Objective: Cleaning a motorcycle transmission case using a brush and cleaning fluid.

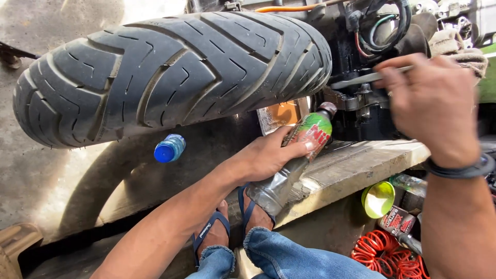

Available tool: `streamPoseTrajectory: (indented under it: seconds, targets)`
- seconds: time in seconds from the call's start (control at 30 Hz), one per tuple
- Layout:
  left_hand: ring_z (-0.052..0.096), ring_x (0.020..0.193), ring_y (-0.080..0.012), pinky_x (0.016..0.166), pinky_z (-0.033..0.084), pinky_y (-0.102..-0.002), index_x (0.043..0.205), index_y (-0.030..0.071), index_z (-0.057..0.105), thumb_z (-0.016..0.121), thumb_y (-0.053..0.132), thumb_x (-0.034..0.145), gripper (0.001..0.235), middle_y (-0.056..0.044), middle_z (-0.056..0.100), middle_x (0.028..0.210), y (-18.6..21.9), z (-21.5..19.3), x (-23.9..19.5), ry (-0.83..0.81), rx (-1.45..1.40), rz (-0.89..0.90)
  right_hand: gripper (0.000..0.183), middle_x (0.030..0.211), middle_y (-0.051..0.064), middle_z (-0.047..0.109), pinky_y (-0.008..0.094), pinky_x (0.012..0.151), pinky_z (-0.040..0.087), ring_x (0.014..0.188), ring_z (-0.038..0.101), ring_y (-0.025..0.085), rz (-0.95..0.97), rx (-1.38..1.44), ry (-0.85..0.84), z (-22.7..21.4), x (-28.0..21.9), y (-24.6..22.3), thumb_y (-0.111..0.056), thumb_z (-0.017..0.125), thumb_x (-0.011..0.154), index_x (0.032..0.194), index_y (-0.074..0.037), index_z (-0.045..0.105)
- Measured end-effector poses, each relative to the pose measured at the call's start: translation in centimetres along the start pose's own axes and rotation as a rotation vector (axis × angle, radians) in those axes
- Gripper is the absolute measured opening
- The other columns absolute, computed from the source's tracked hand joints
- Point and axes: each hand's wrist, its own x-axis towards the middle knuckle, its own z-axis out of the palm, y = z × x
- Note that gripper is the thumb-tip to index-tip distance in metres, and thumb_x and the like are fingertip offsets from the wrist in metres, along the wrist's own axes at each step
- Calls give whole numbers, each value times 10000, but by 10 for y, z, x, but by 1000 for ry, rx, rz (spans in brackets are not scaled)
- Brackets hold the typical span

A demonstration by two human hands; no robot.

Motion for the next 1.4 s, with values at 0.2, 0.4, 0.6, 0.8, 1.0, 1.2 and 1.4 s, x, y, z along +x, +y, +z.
streamPoseTrajectory:
  seconds: [0.2, 0.4, 0.6, 0.8, 1.0, 1.2, 1.4]
  targets:
    - [650, 1188, -246, 948, 452, -358, 1446, 226, 525, 450, 619, 759, 796, -81, 662, 1393, -9, -4, -1, 59, 168, -99, 203, 804, -37, 674, 433, 808, 427, 1010, 619, 252, -42, -332, 47, 17, -2, 11, -454, 698, 1318, 1274, -311, 836]
    - [677, 1125, -233, 912, 466, -353, 1383, 223, 561, 473, 628, 749, 758, -70, 703, 1317, -9, -4, -1, 60, 171, -73, 188, 979, -122, 741, 427, 864, 381, 1020, 628, 224, -90, -401, 88, 21, 4, 7, -470, 687, 1300, 1209, -362, 811]
    - [637, 1245, -327, 973, 463, -411, 1476, 256, 483, 471, 638, 740, 829, -103, 649, 1411, -17, -5, 4, 88, 242, -30, 218, 1048, -151, 780, 414, 876, 354, 1046, 634, 183, -121, -554, 89, 20, 9, -3, -532, 640, 1275, 1183, -406, 792]
    - [629, 1241, -299, 961, 462, -391, 1483, 276, 476, 470, 657, 733, 841, -39, 653, 1408, -17, -1, 2, 90, 258, -28, 380, 1048, -149, 749, 420, 874, 352, 1077, 649, 181, -67, -717, 65, 13, 13, -16, -606, 590, 1289, 1058, -351, 751]
    - [538, 1351, -346, 1017, 443, -437, 1594, 264, 331, 458, 688, 733, 968, -100, 540, 1519, -23, 0, 7, 88, 322, -14, 536, 976, -111, 777, 383, 844, 444, 1039, 706, 173, 9, -672, -160, -6, 23, -16, -525, 423, 1248, 909, -256, 739]
    - [588, 1277, -333, 994, 456, -474, 1564, 269, 351, 457, 669, 772, 894, -80, 628, 1414, -28, 1, 16, 125, 413, -26, 422, 870, 83, 733, 395, 711, 552, 732, 704, 235, 166, -390, -372, -30, 35, 9, -427, 464, 1252, 1048, -150, 707]
    - [570, 1292, -338, 1014, 444, -493, 1607, 257, 288, 441, 668, 788, 929, -82, 581, 1466, -30, 8, 14, 122, 449, -7, 371, 1038, -56, 842, 335, 818, 618, 938, 819, 179, 95, -602, -542, -47, 55, -14, -510, 413, 1144, 1211, -371, 750]
